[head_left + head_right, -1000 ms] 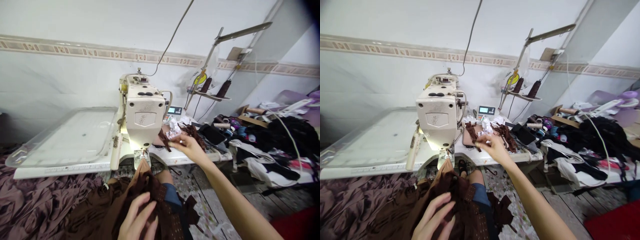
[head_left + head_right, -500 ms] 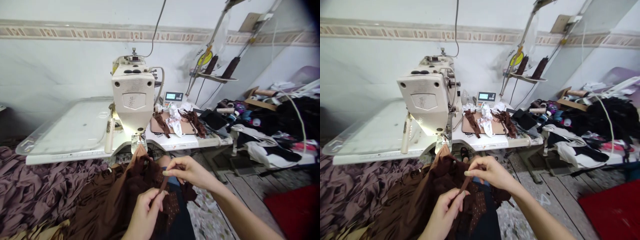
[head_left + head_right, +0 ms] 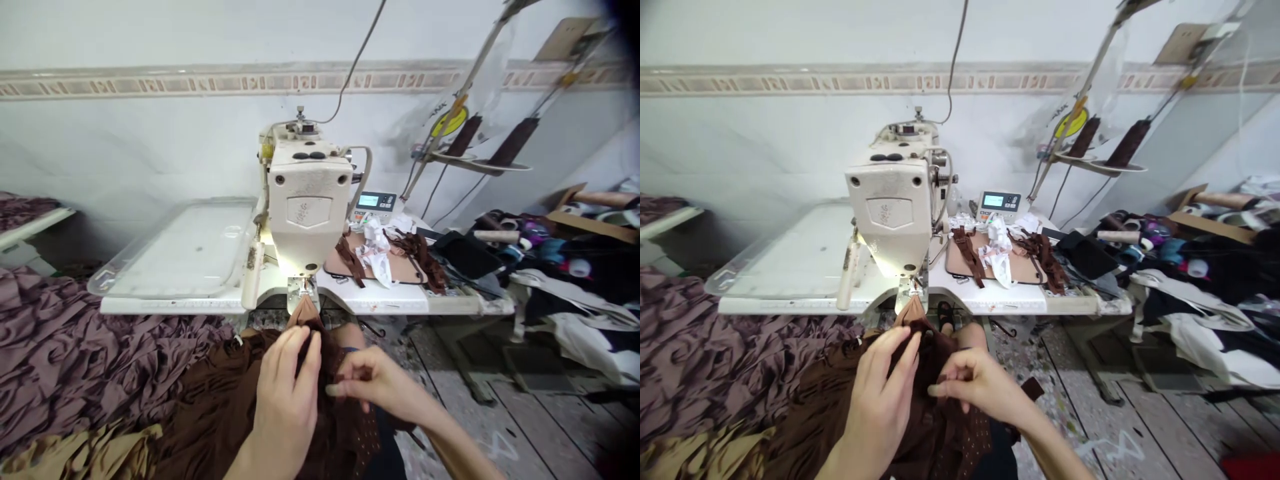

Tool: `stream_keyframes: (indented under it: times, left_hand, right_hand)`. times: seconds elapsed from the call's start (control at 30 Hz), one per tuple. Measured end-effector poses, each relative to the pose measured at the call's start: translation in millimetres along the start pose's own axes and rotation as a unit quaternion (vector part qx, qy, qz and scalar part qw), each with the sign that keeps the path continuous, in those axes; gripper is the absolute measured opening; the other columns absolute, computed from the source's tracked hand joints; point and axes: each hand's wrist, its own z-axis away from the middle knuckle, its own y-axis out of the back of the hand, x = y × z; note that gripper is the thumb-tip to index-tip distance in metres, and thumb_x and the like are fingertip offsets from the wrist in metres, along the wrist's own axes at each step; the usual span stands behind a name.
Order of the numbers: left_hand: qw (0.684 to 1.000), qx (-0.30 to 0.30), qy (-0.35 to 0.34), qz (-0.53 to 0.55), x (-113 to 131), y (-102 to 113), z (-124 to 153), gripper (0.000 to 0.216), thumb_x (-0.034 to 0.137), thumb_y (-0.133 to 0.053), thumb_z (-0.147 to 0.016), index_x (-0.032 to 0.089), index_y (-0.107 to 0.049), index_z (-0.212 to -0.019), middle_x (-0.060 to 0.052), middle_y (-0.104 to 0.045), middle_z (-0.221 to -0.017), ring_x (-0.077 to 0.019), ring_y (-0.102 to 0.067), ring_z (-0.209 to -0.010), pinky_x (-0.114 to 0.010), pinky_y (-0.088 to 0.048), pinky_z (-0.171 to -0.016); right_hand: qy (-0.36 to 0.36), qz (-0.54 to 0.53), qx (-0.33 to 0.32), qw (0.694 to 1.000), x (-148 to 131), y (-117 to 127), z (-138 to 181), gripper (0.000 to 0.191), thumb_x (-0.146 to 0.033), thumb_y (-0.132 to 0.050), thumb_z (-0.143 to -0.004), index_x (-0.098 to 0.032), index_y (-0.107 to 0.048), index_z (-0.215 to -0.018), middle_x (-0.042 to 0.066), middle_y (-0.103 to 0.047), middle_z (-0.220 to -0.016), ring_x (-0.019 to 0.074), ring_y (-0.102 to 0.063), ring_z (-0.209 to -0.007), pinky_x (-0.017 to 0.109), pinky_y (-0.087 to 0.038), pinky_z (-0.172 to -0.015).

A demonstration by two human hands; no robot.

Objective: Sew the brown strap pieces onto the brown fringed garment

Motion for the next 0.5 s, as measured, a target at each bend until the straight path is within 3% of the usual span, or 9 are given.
stream_keyframes:
  times: [0.13,0.3,0.4,0.5]
  left_hand:
    - [0.989,-0.012,0.027,-0.142,3,-22,-23,0.042,0.02,-0.055,-0.108,0.008,-0.059,-0.149,-0.02,-0.067,-0.143,-0.0361,-0.061,-0.133,-0.05,-0.052,-0.108]
    - [0.991,-0.003,0.021,-0.13,-10,-33,-26,0.039,0.019,-0.061,-0.106,0.01,-0.064,-0.144,-0.019,-0.069,-0.136,-0.0344,-0.062,-0.127,-0.05,-0.052,-0.109]
    - [0.996,0.016,-0.018,-0.081,-25,-29,-23,0.038,0.016,-0.064,-0.104,0.012,-0.065,-0.142,-0.017,-0.07,-0.134,-0.0317,-0.062,-0.127,-0.047,-0.052,-0.11]
    - [0.997,0.014,-0.057,-0.052,-39,-25,-23,0.039,0.016,-0.063,-0.104,0.014,-0.064,-0.143,-0.017,-0.07,-0.133,-0.0306,-0.062,-0.127,-0.047,-0.053,-0.11]
  right_hand:
    - [-0.012,0.006,-0.052,0.999,7,-23,4,0.041,-0.054,-0.088,-0.085,-0.016,-0.077,-0.075,0.0,-0.071,-0.065,0.0084,-0.056,-0.044,0.019,-0.039,-0.045]
    - [-0.044,-0.024,-0.074,0.996,6,-41,12,0.041,-0.054,-0.092,-0.081,-0.017,-0.077,-0.076,0.002,-0.075,-0.069,0.0066,-0.054,-0.041,0.016,-0.036,-0.041]
    - [-0.013,-0.034,-0.036,0.999,-10,-42,12,0.039,-0.053,-0.091,-0.082,-0.017,-0.078,-0.078,0.002,-0.075,-0.066,0.0075,-0.054,-0.04,0.017,-0.033,-0.039]
    - [0.076,-0.026,0.055,0.995,-35,-35,0,0.036,-0.052,-0.084,-0.089,-0.018,-0.079,-0.079,0.0,-0.07,-0.061,0.0087,-0.052,-0.039,0.02,-0.033,-0.041]
